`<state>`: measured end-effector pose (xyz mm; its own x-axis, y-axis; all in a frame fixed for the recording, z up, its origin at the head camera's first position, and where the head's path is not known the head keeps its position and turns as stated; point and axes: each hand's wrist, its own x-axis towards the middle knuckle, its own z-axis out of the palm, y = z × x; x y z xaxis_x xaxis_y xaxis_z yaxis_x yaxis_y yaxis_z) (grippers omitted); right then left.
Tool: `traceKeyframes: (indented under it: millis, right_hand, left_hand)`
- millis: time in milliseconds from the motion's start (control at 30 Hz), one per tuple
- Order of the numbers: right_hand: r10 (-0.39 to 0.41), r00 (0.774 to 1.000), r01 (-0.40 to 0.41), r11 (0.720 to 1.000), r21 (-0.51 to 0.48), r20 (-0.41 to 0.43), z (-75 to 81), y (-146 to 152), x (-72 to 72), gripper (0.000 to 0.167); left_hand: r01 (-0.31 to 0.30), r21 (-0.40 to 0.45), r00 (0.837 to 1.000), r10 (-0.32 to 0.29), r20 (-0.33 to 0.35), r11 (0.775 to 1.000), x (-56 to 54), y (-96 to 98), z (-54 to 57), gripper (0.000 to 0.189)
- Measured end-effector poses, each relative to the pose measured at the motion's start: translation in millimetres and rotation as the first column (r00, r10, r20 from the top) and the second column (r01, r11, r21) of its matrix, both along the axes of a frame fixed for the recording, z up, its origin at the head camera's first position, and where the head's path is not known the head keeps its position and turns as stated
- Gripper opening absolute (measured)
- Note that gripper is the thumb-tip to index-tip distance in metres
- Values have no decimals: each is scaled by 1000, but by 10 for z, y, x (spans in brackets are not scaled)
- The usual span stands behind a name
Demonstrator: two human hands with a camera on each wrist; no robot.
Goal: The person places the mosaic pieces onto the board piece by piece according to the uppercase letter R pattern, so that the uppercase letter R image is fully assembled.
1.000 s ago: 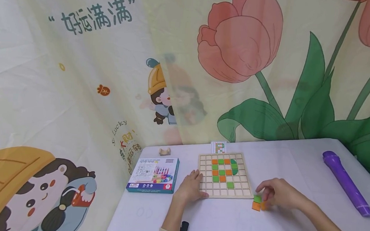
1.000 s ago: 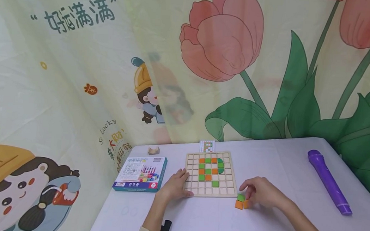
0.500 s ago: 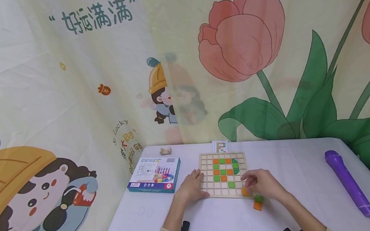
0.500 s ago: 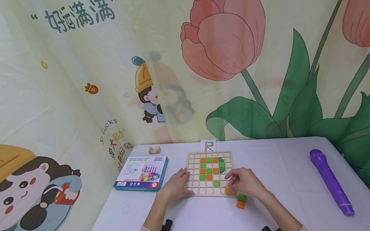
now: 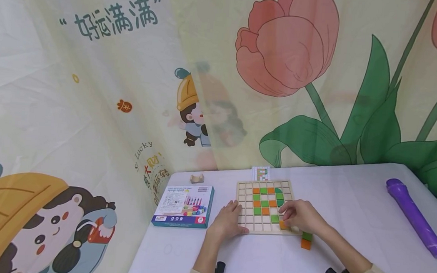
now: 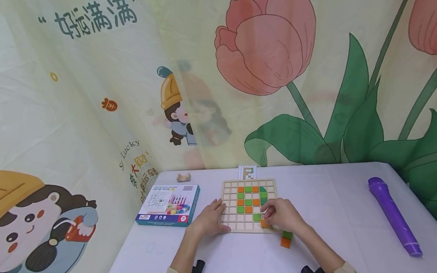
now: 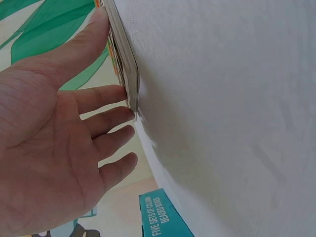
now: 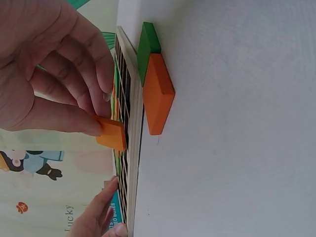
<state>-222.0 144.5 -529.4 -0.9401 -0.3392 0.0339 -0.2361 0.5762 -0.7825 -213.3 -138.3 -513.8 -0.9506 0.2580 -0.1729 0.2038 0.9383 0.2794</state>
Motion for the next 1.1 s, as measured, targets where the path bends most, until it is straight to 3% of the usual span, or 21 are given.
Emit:
traceKeyframes:
  millis: [400,867,1100]
  right_hand:
    - [-49,997,48,999,17,66,-46,11,-19,28]
    - [-44,998,43,999,27,46,-123,13,-21,26]
    - [-57,998,55,997,47,40,-81,49,3,29]
  left_hand:
    - [-6,-6,1000,6,-12,1000,6,-1,-29,89]
    - [1,-11,1000,-1,-28,1000,12,1,-29,88]
    - [6,-19,999,-7,-33,1000,23,0,-12,88]
